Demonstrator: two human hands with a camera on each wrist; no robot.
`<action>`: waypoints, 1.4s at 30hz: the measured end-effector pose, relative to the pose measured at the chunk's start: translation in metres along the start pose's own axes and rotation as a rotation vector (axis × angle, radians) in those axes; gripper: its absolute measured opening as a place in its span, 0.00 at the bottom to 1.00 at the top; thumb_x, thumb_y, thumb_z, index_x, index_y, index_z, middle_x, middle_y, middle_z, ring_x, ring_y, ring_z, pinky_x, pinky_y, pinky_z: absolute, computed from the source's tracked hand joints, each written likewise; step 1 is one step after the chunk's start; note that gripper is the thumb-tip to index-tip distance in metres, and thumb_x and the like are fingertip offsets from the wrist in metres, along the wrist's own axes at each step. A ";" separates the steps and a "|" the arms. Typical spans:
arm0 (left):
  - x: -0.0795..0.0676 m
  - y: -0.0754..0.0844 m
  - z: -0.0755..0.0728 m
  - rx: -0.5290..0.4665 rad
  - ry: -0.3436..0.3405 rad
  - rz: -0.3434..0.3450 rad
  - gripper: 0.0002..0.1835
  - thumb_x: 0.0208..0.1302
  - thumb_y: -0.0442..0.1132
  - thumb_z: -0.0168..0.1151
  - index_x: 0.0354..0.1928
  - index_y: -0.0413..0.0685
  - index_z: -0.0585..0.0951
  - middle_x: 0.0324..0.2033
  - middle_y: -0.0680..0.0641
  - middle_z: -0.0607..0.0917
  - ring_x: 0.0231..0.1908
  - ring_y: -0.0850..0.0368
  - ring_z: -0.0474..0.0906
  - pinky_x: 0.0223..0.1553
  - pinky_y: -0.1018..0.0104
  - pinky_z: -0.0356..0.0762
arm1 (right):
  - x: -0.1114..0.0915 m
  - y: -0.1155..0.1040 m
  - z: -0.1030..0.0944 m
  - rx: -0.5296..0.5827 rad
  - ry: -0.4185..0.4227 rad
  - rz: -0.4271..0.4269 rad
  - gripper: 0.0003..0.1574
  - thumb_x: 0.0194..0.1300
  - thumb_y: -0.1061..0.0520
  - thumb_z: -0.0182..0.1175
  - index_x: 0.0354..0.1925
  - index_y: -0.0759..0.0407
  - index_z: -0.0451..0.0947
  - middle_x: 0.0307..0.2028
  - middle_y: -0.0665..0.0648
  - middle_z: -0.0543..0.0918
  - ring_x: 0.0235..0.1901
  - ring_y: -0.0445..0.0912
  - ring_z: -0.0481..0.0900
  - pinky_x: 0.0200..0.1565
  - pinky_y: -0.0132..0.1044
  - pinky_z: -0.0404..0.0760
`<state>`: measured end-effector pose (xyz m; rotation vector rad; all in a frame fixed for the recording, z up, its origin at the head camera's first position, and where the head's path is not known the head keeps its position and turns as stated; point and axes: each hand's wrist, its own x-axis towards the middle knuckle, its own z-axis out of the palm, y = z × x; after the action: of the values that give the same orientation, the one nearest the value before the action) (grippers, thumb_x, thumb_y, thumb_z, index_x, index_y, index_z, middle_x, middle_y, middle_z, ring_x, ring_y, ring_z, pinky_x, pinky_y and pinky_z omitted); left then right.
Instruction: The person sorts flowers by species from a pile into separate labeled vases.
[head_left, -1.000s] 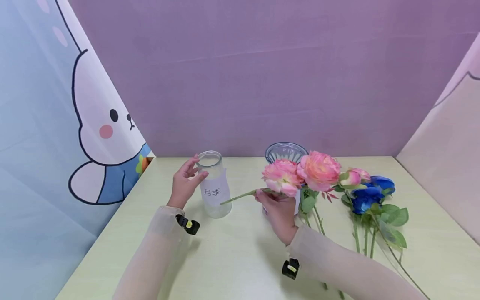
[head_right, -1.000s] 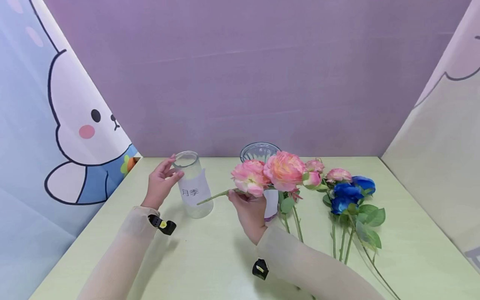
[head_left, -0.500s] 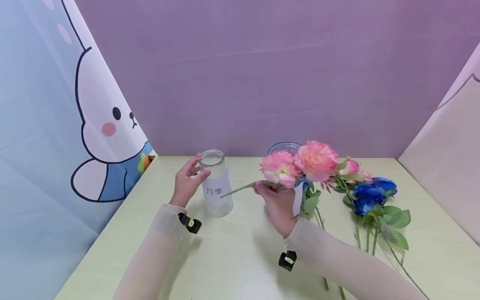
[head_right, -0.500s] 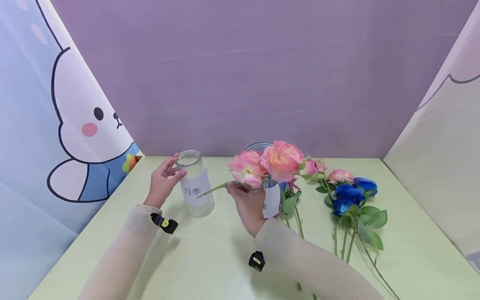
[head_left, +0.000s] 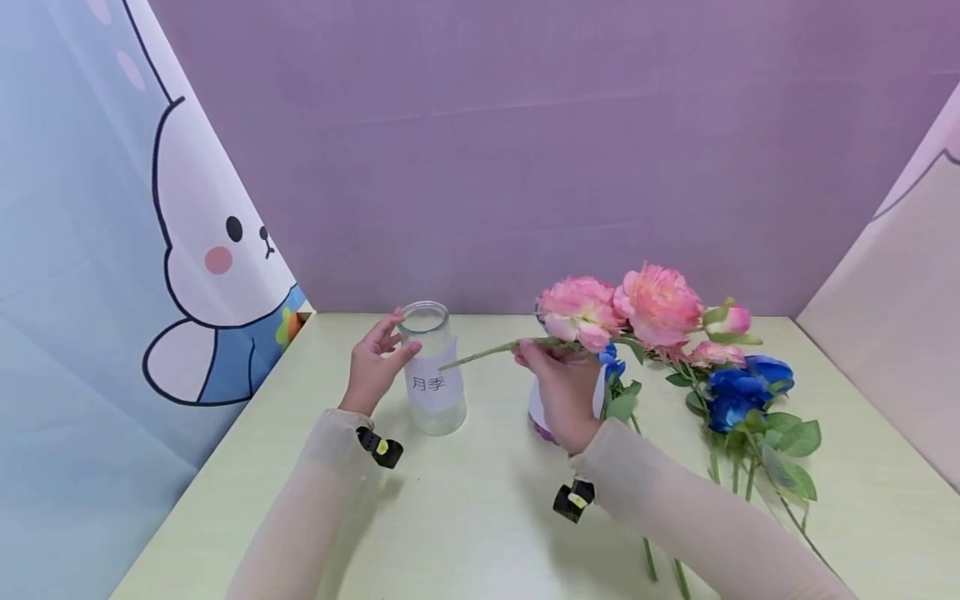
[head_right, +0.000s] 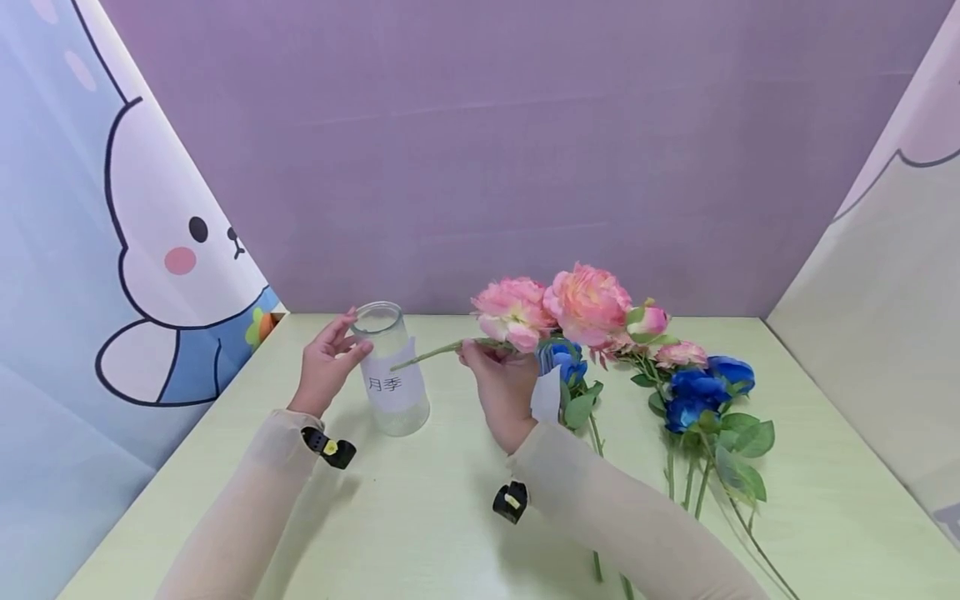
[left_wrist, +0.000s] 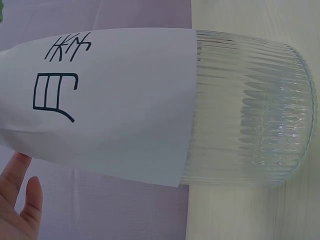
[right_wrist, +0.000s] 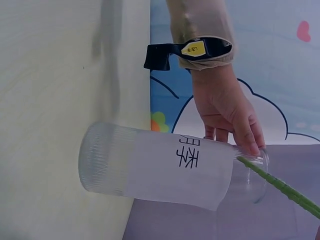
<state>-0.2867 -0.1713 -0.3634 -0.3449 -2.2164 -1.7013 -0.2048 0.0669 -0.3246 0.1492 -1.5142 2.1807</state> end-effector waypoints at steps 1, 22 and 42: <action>0.000 -0.001 -0.001 -0.001 -0.001 0.002 0.26 0.59 0.31 0.67 0.59 0.36 0.73 0.67 0.45 0.67 0.56 0.41 0.75 0.53 0.54 0.71 | 0.001 0.000 0.002 0.004 0.003 -0.007 0.10 0.58 0.73 0.62 0.39 0.67 0.75 0.27 0.53 0.84 0.28 0.44 0.84 0.39 0.39 0.84; 0.000 -0.002 -0.002 -0.001 0.013 0.022 0.25 0.58 0.30 0.66 0.58 0.36 0.73 0.67 0.45 0.67 0.55 0.40 0.75 0.55 0.52 0.72 | 0.011 -0.011 0.020 0.083 0.062 -0.044 0.12 0.59 0.70 0.63 0.42 0.70 0.73 0.29 0.55 0.81 0.28 0.44 0.85 0.37 0.37 0.85; -0.001 -0.001 -0.002 0.014 -0.026 -0.003 0.26 0.59 0.30 0.66 0.60 0.37 0.72 0.68 0.47 0.65 0.54 0.40 0.77 0.50 0.61 0.78 | 0.021 -0.012 0.036 0.063 -0.011 -0.091 0.07 0.58 0.70 0.63 0.37 0.66 0.79 0.27 0.52 0.85 0.27 0.46 0.84 0.33 0.37 0.84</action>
<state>-0.2863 -0.1740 -0.3642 -0.3630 -2.2469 -1.6918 -0.2240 0.0440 -0.2931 0.2461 -1.4167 2.1595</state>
